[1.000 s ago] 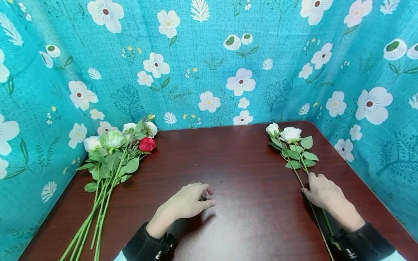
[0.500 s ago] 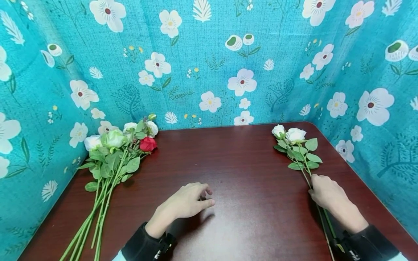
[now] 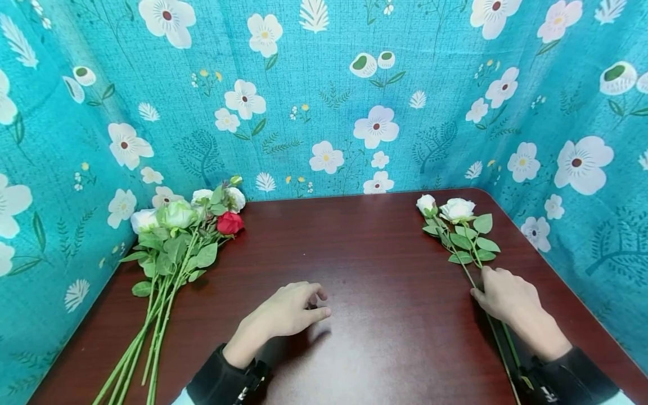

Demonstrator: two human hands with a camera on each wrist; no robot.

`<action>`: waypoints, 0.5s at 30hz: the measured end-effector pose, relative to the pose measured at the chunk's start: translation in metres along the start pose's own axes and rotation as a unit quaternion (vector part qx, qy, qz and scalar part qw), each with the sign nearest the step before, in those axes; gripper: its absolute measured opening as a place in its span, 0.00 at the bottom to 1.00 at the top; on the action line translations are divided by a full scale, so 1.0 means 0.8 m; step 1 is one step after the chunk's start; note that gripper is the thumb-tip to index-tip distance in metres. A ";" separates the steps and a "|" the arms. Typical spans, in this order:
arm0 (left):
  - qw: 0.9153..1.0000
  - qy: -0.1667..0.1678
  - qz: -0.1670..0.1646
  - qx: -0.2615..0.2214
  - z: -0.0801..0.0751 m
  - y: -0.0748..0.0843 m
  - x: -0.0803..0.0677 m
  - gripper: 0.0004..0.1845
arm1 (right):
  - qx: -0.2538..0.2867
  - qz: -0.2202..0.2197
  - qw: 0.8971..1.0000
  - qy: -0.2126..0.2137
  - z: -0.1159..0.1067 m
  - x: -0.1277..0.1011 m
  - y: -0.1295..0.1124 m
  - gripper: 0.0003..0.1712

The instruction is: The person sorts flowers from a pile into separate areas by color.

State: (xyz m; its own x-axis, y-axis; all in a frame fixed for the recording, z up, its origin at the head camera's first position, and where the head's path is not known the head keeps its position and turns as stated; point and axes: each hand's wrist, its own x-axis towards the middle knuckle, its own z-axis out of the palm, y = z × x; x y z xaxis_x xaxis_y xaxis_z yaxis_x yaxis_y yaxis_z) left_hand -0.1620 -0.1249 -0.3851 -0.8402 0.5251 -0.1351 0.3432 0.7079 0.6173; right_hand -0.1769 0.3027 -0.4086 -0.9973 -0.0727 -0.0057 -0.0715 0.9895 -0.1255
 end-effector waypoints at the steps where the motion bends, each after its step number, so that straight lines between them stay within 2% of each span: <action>1: 1.000 0.000 0.000 0.000 0.000 0.000 0.000 0.14 | -0.003 -0.001 1.000 0.008 -0.001 0.000 -0.002 0.18; 6: 1.000 -0.003 -0.003 0.002 -0.002 0.001 0.002 0.15 | 0.001 -0.017 0.999 0.042 -0.012 0.003 -0.021 0.18; 15: 1.000 -0.008 -0.015 0.008 -0.004 0.002 0.005 0.15 | 0.024 -0.068 0.996 0.054 -0.038 0.012 -0.071 0.19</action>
State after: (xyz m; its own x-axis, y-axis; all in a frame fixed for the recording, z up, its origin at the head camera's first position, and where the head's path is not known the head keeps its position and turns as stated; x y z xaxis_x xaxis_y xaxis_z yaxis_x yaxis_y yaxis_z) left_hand -0.1660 -0.1229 -0.3820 -0.8431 0.5115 -0.1657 0.3254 0.7307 0.6002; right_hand -0.1832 0.2497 -0.3717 -0.9744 -0.1889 0.1219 -0.2075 0.9644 -0.1641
